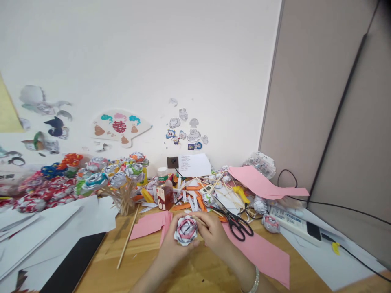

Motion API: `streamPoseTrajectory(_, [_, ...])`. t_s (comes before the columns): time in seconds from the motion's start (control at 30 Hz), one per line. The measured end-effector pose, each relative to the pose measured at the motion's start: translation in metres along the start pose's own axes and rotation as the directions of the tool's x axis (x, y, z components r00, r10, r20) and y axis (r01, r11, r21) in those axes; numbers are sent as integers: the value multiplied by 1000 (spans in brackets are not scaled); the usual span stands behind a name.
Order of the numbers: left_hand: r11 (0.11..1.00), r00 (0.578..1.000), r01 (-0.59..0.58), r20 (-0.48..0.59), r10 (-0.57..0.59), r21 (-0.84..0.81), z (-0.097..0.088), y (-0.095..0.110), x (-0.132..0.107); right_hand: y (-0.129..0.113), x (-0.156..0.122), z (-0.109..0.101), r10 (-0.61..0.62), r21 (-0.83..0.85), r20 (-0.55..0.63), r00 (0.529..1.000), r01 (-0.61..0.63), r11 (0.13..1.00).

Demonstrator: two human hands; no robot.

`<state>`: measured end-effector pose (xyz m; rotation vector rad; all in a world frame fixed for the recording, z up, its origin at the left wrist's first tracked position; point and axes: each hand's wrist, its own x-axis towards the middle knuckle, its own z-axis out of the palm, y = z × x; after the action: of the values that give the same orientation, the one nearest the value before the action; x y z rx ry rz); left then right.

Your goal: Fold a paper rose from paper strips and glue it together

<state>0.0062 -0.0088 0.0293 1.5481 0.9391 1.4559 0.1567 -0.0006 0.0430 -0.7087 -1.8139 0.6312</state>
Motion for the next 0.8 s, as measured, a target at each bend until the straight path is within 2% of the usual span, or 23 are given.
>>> streamPoseTrajectory(0.07, [999,1000,-26,3,26,38,0,1,-1,1,0,0,8,-32,-6,1000,-8,999])
streamPoseTrajectory(0.17, [993,999,-37,-1,37,110,-1,-2,-3,2,-2,-2,18,-154,-80,997,-30,988])
streamPoseTrajectory(0.3, [971,994,-91,-46,103,220,-3,-7,-5,3,-5,-4,-137,-346,-167,976,72,935])
streamPoseTrajectory(0.43, [952,982,-150,-72,175,268,-4,-8,-5,4,-4,-2,-178,-441,-154,972,94,892])
streamPoseTrajectory(0.57, [935,967,-211,-80,242,285,-4,-9,-4,0,-2,1,-191,-416,-83,978,140,899])
streamPoseTrajectory(0.8, [916,954,-249,-80,287,315,-4,-12,-4,-7,-5,4,-142,-313,-84,986,110,944])
